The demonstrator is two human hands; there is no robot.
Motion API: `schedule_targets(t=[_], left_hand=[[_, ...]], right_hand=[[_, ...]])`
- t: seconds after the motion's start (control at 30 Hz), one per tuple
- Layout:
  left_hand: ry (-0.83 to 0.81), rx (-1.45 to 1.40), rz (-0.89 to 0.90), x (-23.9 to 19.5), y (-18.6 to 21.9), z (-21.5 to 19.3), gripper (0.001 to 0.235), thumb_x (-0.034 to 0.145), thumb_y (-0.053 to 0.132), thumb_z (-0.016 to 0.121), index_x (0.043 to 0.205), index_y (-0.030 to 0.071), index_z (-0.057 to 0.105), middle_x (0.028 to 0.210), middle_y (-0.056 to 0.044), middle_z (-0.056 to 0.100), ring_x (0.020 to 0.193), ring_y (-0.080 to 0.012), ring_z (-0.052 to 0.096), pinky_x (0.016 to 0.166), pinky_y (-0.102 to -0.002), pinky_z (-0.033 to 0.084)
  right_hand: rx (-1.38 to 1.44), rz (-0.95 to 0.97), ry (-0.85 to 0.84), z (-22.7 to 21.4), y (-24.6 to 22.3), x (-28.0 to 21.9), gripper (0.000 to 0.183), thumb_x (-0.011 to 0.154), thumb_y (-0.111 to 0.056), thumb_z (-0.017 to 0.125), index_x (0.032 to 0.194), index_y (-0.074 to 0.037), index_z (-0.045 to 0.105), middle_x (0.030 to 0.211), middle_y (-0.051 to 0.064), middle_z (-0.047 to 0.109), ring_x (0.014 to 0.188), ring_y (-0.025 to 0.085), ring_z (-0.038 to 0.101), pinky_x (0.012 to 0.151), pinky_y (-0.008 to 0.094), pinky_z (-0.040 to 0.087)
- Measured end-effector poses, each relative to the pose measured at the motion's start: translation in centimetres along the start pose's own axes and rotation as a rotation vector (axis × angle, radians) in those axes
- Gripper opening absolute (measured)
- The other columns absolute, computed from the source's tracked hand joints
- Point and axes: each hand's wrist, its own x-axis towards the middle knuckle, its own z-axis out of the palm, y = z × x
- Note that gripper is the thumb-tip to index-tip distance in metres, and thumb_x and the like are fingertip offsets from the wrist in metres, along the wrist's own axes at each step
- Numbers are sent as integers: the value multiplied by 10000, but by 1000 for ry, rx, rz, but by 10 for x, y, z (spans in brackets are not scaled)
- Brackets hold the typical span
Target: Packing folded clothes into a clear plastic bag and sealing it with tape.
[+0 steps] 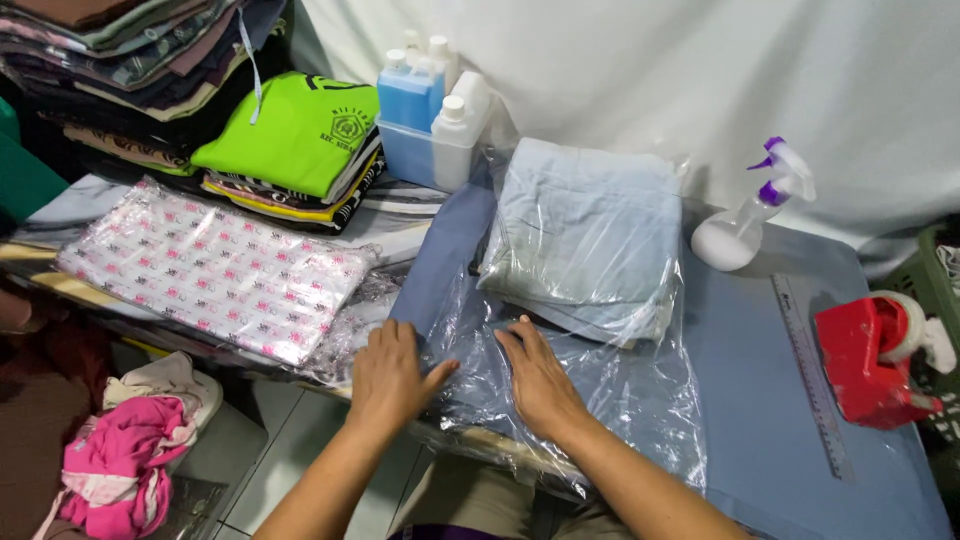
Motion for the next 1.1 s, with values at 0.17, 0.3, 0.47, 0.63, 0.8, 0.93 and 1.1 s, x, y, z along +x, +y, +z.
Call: schedule_targets(t=[0.17,0.3,0.47,0.63,0.8,0.93,1.1], left_hand=[[-370,85,-131,-17,-18,9,424,818,444,769,933,49,667,949,-152,676,874,-362,685,748,-505,519],[-376,-277,-295,-22,-10,-1,276,870,316,729,899,47,675,761,-133,699,727,-328,675,658,-463,513],[-306,-668,-359,-14,14,5,265,961,229,659,836,-4,636,643,-108,631,604,-201,587,583,-357,477],[-127,-821,-118,6,51,19,222,958,178,676,845,-11,646,726,-99,665,680,-169,627,637,-309,507],[-251,-805,63,28,90,45,185,913,185,726,917,2,702,901,-144,684,809,-287,673,685,-389,534],[-208,-704,235,43,96,83,177,880,176,750,827,10,717,863,-155,706,848,-347,664,733,-447,520],[-510,-577,176,55,95,109,119,839,160,726,805,54,770,834,-151,745,782,-324,727,719,-430,555]], right_hand=[[-55,-55,3,9,12,5,602,900,46,449,1492,-47,394,1562,170,324,1533,345,188,1246,448,161],[-11,-122,59,17,23,4,546,952,-8,451,1492,17,376,1556,199,341,1534,348,215,1267,456,155],[-48,-206,42,19,34,4,464,979,-54,482,1426,45,405,1551,220,353,1539,359,214,1266,477,143],[-92,-287,62,27,41,-3,604,882,32,503,1462,106,353,1583,289,316,1514,384,200,1233,495,120],[-254,-278,115,21,29,-4,651,732,16,579,1371,47,457,1420,259,472,1367,437,404,1149,480,313],[22,188,-74,30,40,-8,469,889,-103,598,1332,-5,478,1336,209,555,1229,357,556,1034,426,466],[-71,267,-205,38,46,-16,235,1000,-157,519,1180,-43,618,1215,213,664,1150,360,634,985,440,519]])
